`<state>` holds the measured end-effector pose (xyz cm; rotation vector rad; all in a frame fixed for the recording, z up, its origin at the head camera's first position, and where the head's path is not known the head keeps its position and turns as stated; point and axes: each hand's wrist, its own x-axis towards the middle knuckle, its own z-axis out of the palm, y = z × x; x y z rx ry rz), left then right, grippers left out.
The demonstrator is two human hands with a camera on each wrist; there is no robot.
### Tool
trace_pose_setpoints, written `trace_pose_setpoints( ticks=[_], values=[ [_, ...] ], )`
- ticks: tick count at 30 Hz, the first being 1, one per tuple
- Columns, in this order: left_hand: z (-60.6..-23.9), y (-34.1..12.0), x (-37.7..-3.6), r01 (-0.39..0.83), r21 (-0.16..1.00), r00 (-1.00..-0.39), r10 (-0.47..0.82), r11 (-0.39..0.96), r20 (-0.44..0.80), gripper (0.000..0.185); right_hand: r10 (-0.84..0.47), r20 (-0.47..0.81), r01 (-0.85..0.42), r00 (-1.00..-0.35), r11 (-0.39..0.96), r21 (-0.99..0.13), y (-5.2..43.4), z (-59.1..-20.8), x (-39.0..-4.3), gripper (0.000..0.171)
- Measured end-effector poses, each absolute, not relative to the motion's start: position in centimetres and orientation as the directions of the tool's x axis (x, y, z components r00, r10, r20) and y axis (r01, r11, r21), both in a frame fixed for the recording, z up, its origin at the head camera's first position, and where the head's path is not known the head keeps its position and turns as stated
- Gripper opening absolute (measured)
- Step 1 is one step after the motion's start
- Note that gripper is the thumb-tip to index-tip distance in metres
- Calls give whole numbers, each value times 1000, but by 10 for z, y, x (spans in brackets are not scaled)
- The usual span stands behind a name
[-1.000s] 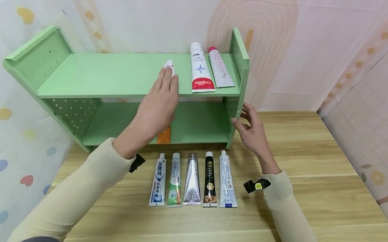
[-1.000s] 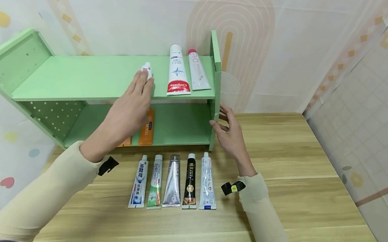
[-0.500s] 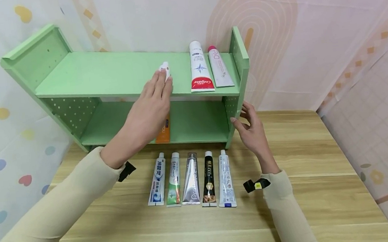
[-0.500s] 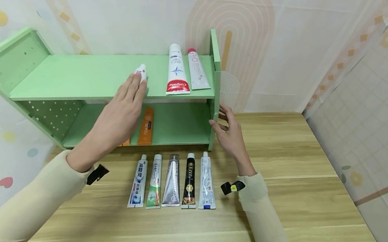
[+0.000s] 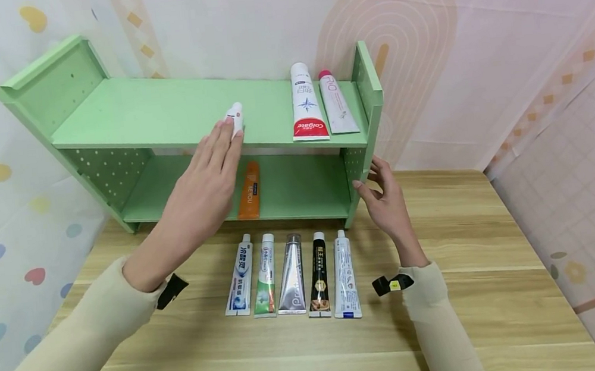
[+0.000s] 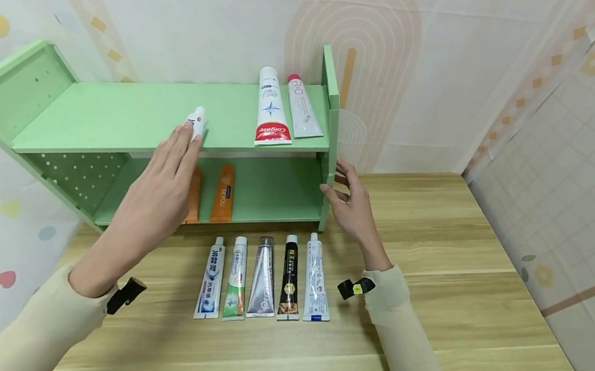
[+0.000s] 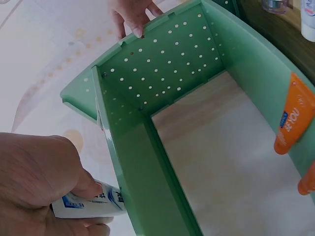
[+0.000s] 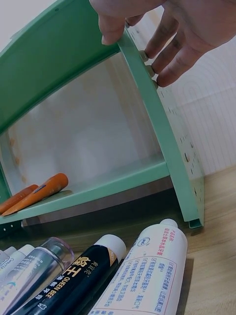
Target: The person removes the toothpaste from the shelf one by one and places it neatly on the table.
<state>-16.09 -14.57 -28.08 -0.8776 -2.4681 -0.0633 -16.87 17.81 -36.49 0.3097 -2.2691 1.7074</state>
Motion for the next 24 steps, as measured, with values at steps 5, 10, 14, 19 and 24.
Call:
trace_pose_setpoints(
  ticks=[5, 10, 14, 19, 24],
  values=[
    [-290, -158, -150, 617, -95, -618, 555, 781, 557, 76, 2, 354, -340, -935, 273, -900, 178, -365, -169, 59],
    [-302, -171, -138, 636, -67, -590, 540, 769, 601, 90, 0, 352, -338, -936, 274, -900, 178, -365, -170, 59],
    [-312, -180, -130, 643, -28, -579, 509, 766, 637, 98, -1, 355, -342, -935, 270, -900, 178, -365, -170, 59],
    [-326, -192, -124, 645, -12, -550, 475, 764, 687, 96, -5, 361, -348, -933, 273, -897, 178, -365, -170, 59],
    [-340, -200, -122, 655, -3, -509, 444, 756, 738, 91, -5, 360, -347, -933, 275, -896, 177, -366, -170, 59]
  ],
)
